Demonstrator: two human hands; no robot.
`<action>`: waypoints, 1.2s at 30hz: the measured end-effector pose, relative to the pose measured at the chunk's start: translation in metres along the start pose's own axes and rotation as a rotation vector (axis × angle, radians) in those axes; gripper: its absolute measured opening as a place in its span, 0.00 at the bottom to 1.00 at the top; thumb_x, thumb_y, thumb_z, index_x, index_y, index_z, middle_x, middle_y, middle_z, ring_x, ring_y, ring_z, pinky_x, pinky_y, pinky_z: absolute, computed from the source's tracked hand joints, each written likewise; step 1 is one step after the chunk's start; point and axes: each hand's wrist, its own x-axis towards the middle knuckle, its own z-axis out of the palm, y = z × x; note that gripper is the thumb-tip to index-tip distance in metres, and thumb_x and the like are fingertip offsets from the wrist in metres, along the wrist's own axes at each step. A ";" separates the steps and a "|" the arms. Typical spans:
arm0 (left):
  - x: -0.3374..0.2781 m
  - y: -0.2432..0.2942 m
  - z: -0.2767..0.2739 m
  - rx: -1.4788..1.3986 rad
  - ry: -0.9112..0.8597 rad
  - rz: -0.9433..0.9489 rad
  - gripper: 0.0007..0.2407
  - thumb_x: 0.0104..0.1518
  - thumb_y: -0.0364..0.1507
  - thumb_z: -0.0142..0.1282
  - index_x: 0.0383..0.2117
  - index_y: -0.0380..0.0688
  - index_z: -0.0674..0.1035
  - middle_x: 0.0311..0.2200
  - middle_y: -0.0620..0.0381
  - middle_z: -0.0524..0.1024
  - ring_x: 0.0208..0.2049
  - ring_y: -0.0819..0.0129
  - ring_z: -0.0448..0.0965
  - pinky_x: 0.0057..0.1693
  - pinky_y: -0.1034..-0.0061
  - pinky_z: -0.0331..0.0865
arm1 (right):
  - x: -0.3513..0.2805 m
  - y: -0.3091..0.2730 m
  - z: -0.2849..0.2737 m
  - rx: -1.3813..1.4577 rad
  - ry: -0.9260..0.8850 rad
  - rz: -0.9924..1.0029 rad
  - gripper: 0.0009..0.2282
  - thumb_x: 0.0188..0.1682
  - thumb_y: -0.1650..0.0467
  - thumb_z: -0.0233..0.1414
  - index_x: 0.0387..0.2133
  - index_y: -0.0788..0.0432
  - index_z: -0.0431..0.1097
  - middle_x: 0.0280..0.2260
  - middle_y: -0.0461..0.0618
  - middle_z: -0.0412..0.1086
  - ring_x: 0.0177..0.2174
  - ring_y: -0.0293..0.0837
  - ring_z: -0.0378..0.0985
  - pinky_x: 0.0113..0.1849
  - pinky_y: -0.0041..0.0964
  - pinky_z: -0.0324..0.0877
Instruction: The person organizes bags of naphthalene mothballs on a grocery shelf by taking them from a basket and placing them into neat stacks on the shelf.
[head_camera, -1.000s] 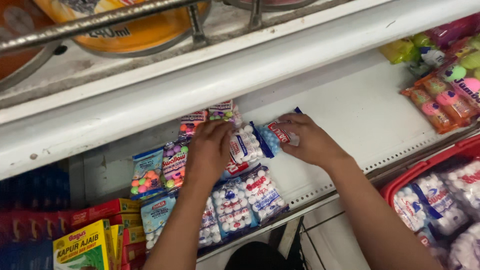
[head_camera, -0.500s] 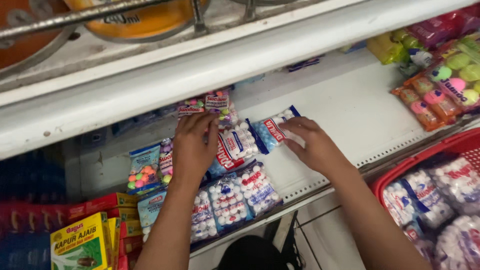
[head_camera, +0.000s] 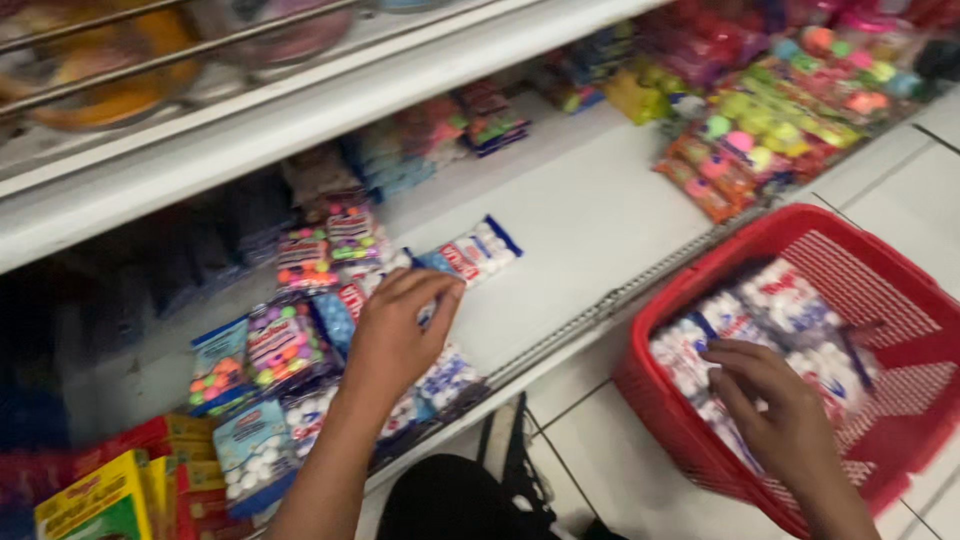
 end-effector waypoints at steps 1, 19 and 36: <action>0.000 0.010 0.009 -0.009 -0.009 0.012 0.06 0.56 0.26 0.50 0.29 0.37 0.79 0.29 0.54 0.77 0.32 0.60 0.74 0.42 0.68 0.66 | -0.005 0.005 -0.008 -0.002 0.013 0.012 0.08 0.43 0.72 0.51 0.34 0.58 0.73 0.41 0.46 0.72 0.39 0.38 0.74 0.35 0.29 0.68; 0.022 0.118 0.244 -0.183 -0.719 -0.083 0.10 0.57 0.32 0.45 0.39 0.47 0.78 0.33 0.53 0.77 0.39 0.55 0.77 0.46 0.65 0.70 | -0.022 0.088 -0.026 -0.011 -0.180 0.461 0.14 0.41 0.72 0.50 0.43 0.59 0.70 0.39 0.62 0.71 0.35 0.59 0.77 0.36 0.50 0.75; 0.024 0.116 0.316 0.182 -1.114 -0.424 0.38 0.38 0.34 0.67 0.53 0.28 0.57 0.50 0.31 0.62 0.52 0.35 0.64 0.56 0.50 0.62 | -0.014 0.104 -0.014 -0.136 -0.393 0.495 0.16 0.42 0.68 0.48 0.46 0.46 0.67 0.46 0.51 0.68 0.44 0.58 0.72 0.42 0.55 0.70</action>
